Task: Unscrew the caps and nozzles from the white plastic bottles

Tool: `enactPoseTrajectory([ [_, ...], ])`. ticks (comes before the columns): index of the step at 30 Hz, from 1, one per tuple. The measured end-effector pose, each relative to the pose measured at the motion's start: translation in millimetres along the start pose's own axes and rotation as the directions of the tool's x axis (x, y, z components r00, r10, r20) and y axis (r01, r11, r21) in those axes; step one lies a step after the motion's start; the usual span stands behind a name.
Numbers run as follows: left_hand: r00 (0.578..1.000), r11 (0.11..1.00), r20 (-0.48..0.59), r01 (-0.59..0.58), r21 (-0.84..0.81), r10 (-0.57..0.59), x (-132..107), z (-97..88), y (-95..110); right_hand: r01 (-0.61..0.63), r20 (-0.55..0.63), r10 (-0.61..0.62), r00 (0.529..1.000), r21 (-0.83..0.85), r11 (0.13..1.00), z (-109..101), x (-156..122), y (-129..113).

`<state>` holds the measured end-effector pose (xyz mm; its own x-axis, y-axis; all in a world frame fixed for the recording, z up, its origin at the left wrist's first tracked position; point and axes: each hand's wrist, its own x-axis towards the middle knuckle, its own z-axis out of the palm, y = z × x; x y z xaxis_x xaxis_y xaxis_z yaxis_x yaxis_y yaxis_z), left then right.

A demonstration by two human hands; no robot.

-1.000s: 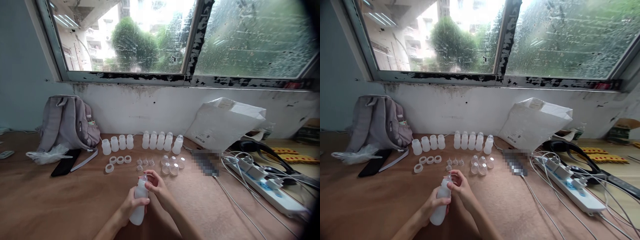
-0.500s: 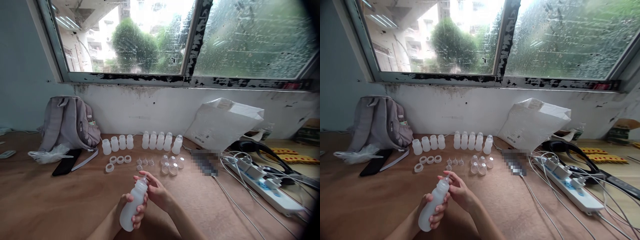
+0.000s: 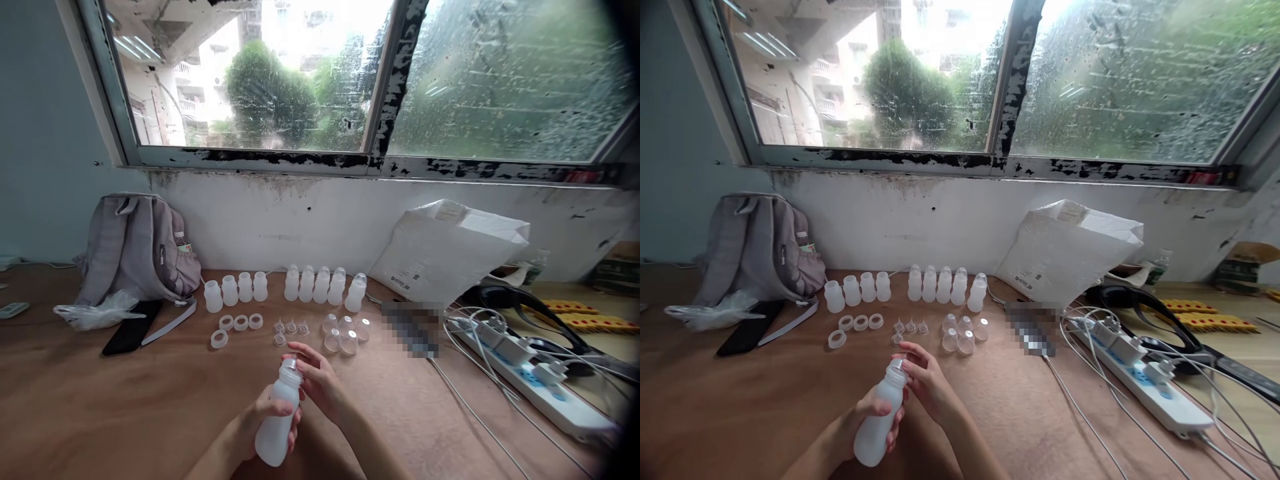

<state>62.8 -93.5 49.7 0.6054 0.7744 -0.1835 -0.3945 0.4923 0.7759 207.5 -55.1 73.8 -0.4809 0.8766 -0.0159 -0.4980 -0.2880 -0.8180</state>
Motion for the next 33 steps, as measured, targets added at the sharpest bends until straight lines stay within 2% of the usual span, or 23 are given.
enactPoseTrajectory([
  [3, 0.998, 0.998, -0.053, -0.009, 0.069, 0.013, 1.8, 3.1, 0.4, 0.003, -0.036, -0.003, 0.999, -0.01, 1.0, -0.2, 0.5, -0.3],
  [6, 0.98, 0.974, -0.131, -0.124, 0.187, 0.15, 4.2, 5.4, 0.8, 0.112, -0.154, -0.115, 0.981, -0.027, 0.993, -2.4, 2.7, -0.3],
  [7, 0.963, 0.952, -0.149, -0.187, 0.244, 0.227, 5.1, 5.4, 1.0, 0.16, -0.213, -0.17, 0.962, -0.062, 0.985, -4.3, 3.8, 0.0],
  [9, 0.9, 0.874, -0.189, -0.3, 0.384, 0.392, 6.8, 3.8, 1.3, 0.232, -0.31, -0.28, 0.909, -0.181, 0.956, -9.6, 6.3, 0.9],
  [11, 0.825, 0.768, -0.232, -0.324, 0.552, 0.515, 8.7, -0.3, 1.7, 0.255, -0.347, -0.37, 0.862, -0.334, 0.908, -15.6, 8.7, 2.7],
  [14, 0.749, 0.637, -0.27, -0.253, 0.728, 0.606, 11.4, -9.4, 2.3, 0.232, -0.337, -0.451, 0.827, -0.526, 0.818, -22.6, 11.5, 7.2],
  [17, 0.722, 0.57, -0.263, -0.216, 0.793, 0.64, 14.6, -17.7, 3.1, 0.196, -0.293, -0.486, 0.823, -0.657, 0.728, -26.8, 13.5, 13.8],
  [21, 0.678, 0.438, -0.189, -0.216, 0.873, 0.71, 16.9, -22.3, 4.5, 0.172, -0.24, -0.496, 0.835, -0.741, 0.649, -33.2, 15.7, 22.1],
  [26, 0.56, 0.239, -0.088, -0.202, 0.95, 0.824, 7.5, -15.7, 9.9, 0.152, -0.204, -0.515, 0.833, -0.811, 0.565, -43.8, 19.1, 28.6],
  [28, 0.568, 0.18, -0.041, -0.19, 0.965, 0.822, 1.6, -10.2, 15.0, 0.155, -0.169, -0.523, 0.835, -0.841, 0.519, -45.7, 19.9, 30.6],
  [31, 0.641, 0.175, -0.011, -0.192, 0.966, 0.767, -3.9, -2.9, 25.0, 0.169, -0.101, -0.527, 0.844, -0.882, 0.44, -45.1, 19.6, 33.3],
  [33, 0.668, 0.183, -0.007, -0.193, 0.964, 0.744, -4.7, -1.3, 31.7, 0.178, -0.062, -0.526, 0.848, -0.902, 0.393, -44.0, 18.8, 35.1],
])
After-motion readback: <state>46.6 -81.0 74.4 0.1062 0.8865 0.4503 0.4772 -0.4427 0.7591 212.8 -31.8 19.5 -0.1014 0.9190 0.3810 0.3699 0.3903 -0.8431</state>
